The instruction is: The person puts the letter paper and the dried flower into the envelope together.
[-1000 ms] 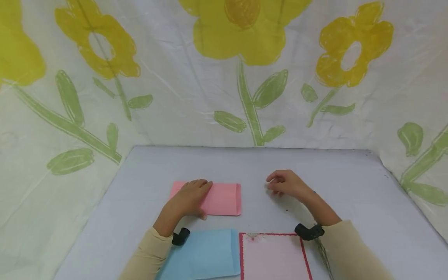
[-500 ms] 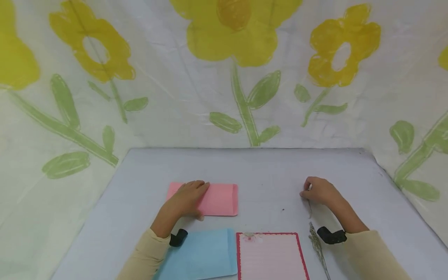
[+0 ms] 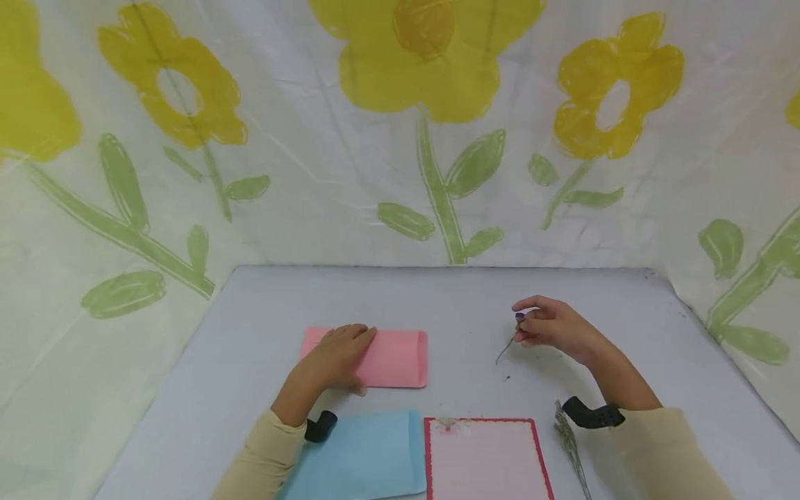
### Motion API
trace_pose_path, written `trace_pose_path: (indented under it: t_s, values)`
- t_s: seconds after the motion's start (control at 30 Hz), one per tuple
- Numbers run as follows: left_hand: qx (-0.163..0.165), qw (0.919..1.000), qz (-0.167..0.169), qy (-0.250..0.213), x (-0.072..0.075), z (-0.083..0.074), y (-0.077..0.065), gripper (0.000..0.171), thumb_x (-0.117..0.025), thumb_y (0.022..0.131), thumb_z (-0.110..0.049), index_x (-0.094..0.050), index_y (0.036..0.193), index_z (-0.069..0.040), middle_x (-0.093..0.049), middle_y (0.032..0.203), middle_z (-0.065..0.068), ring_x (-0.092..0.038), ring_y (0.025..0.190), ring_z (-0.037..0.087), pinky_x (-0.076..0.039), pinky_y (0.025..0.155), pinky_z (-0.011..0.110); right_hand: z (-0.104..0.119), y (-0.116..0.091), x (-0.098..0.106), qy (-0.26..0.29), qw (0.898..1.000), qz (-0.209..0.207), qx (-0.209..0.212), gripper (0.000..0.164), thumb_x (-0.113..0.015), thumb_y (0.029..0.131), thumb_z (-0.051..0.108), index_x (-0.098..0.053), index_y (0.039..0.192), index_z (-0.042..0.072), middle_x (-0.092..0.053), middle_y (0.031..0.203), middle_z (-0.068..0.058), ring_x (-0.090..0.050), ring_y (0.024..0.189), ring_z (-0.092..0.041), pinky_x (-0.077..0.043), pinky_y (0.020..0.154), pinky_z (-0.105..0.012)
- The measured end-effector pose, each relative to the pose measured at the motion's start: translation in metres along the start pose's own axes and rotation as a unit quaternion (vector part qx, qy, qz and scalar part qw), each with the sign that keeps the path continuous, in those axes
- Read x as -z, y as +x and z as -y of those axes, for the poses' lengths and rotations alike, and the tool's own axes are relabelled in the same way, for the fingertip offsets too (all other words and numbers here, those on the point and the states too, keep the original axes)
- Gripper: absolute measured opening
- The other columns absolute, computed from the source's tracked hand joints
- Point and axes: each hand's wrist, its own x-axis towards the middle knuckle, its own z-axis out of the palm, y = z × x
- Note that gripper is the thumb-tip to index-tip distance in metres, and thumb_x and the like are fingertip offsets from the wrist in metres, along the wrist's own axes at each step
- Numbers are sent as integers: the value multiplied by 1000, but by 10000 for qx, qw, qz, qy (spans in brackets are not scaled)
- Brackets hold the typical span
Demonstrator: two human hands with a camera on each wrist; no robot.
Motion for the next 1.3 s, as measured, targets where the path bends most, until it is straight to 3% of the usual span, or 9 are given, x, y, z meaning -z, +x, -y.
trace_pose_path:
  t_s: [0.1, 0.3, 0.47, 0.73, 1.3]
  values:
    - [27, 10000, 47, 20, 0, 0, 0, 97, -84, 59, -36, -36, 137, -5, -38, 134, 12, -32, 124, 30, -25, 100, 48, -5, 7, -7, 275, 9995, 119, 62, 37, -60, 86, 6, -44, 115, -12, -60, 95, -24, -62, 87, -32, -50, 73, -40]
    - [47, 10000, 10, 10, 1, -1, -1, 95, -84, 58, -35, -39, 136, -5, -39, 133, 12, -33, 124, 30, -25, 99, 50, -13, 19, -23, 202, 9997, 134, 78, 26, -62, 84, 8, -52, 102, -8, -61, 97, -28, -62, 87, -33, -51, 72, -42]
    - [28, 10000, -32, 40, 0, 0, -1, 94, -85, 58, -34, -39, 135, -5, -40, 133, 12, -34, 123, 29, -26, 99, 50, -14, 24, -33, -64, 9997, 201, 102, 27, -64, 84, 12, -56, 101, -7, -62, 95, -23, -61, 86, -32, -50, 73, -43]
    - [91, 9999, 100, -37, 0, 0, 0, 98, -84, 59, -37, -35, 138, -6, -38, 135, 12, -31, 125, 29, -24, 101, 49, -16, 29, -46, -537, 9985, -102, -81, 27, -70, 79, 17, -62, 97, -1, -62, 89, -14, -56, 76, -29, -49, 69, -38]
    - [-2, 10000, -11, 38, 0, 0, 0, 96, -84, 58, -36, -38, 136, -4, -40, 133, 13, -33, 123, 30, -25, 100, 50, -15, 42, -71, -873, 9960, -112, -127, 23, -71, 78, 18, -65, 93, 1, -64, 86, -11, -58, 73, -25, -50, 67, -33]
